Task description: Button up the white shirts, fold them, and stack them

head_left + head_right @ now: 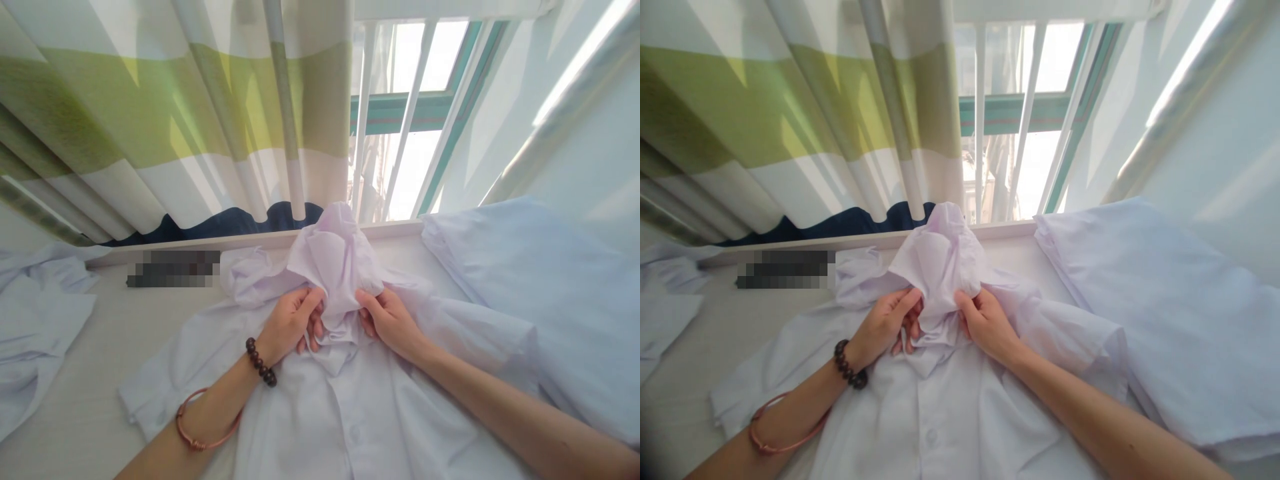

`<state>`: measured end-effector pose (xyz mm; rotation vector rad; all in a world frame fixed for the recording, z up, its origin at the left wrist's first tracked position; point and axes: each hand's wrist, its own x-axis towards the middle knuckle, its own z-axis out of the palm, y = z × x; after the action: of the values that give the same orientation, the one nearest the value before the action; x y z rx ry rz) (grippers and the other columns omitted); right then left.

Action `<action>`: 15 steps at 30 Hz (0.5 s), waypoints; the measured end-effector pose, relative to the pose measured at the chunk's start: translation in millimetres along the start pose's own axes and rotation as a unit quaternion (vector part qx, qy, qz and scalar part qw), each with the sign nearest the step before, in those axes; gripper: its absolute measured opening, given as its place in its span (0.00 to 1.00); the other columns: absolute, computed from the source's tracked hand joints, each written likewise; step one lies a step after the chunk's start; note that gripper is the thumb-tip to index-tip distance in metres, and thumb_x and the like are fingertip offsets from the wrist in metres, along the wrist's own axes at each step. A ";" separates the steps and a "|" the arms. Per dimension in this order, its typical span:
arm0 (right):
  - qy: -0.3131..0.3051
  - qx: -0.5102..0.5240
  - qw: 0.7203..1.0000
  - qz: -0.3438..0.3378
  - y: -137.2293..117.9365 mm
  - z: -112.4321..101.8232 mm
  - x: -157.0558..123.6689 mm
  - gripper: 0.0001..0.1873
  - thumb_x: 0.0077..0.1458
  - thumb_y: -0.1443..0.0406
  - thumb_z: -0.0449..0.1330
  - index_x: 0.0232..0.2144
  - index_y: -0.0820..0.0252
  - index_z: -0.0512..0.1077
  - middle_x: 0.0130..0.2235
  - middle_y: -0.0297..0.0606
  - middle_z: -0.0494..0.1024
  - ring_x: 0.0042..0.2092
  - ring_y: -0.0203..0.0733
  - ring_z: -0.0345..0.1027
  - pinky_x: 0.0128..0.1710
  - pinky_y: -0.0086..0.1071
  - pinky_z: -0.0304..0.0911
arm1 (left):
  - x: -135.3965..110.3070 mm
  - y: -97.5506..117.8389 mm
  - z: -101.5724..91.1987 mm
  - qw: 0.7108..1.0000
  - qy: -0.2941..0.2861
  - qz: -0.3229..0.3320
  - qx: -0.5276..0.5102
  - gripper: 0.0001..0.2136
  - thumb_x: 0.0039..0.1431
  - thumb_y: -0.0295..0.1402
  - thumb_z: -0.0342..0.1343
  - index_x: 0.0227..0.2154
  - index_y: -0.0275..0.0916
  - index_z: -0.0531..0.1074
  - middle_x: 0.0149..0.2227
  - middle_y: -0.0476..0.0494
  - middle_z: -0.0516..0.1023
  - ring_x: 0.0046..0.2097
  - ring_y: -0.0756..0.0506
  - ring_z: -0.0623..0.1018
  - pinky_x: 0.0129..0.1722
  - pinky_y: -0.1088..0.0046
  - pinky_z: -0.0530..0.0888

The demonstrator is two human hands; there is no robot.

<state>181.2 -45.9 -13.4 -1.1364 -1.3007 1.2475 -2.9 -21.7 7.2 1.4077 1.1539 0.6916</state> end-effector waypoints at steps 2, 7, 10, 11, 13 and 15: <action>-0.048 -0.075 0.994 -0.056 0.8 1.5 -4.4 0.16 0.58 0.57 0.52 0.21 0.58 0.60 0.18 0.27 0.61 0.20 0.31 0.53 0.20 0.26 0.50 | 1.7 2.0 0.3 0.999 0.034 -0.020 0.003 0.21 0.57 0.56 0.45 0.30 0.40 0.62 0.16 0.54 0.70 0.13 0.50 0.70 0.07 0.81 0.55; -0.129 -0.171 0.971 -0.104 -2.5 4.1 -10.4 0.12 0.58 0.62 0.52 0.25 0.61 0.66 0.25 0.32 0.68 0.28 0.33 0.58 0.27 0.27 0.55 | 3.7 3.5 1.6 0.990 0.038 -0.046 0.128 0.18 0.57 0.51 0.50 0.28 0.40 0.62 0.14 0.55 0.70 0.09 0.52 0.64 0.08 0.79 0.57; -0.072 -0.105 0.990 -0.052 -1.9 3.2 -5.5 0.17 0.59 0.57 0.52 0.21 0.59 0.63 0.19 0.31 0.65 0.23 0.34 0.58 0.23 0.28 0.57 | -0.1 2.3 -2.1 0.980 0.051 0.001 0.194 0.17 0.60 0.49 0.46 0.26 0.39 0.63 0.18 0.51 0.73 0.13 0.51 0.69 0.13 0.77 0.64; -0.042 -0.062 0.997 -0.023 -1.2 1.7 -2.3 0.19 0.59 0.54 0.52 0.20 0.57 0.62 0.17 0.30 0.63 0.20 0.34 0.57 0.21 0.29 0.57 | -1.5 1.0 -5.3 0.972 0.072 0.039 0.220 0.17 0.61 0.48 0.45 0.28 0.39 0.65 0.22 0.49 0.76 0.17 0.49 0.73 0.18 0.75 0.69; 0.022 0.036 0.999 0.029 -0.6 -3.9 5.9 0.20 0.58 0.51 0.52 0.21 0.56 0.61 0.17 0.31 0.64 0.18 0.35 0.57 0.17 0.31 0.58 | -3.0 -3.8 -14.4 0.937 0.122 0.131 0.299 0.17 0.62 0.47 0.45 0.37 0.38 0.69 0.33 0.43 0.79 0.33 0.44 0.79 0.33 0.69 0.75; 0.082 0.115 0.989 0.053 -3.5 -12.6 15.8 0.15 0.57 0.52 0.54 0.27 0.55 0.64 0.23 0.35 0.71 0.19 0.36 0.61 0.17 0.32 0.62 | -2.6 -10.7 -25.0 0.889 0.133 0.202 0.388 0.20 0.62 0.46 0.47 0.49 0.37 0.67 0.48 0.37 0.76 0.49 0.40 0.75 0.50 0.61 0.71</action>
<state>192.2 -29.2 -9.2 -1.1270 -0.9585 1.3138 -29.1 -15.7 2.3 2.3348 1.4527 0.7613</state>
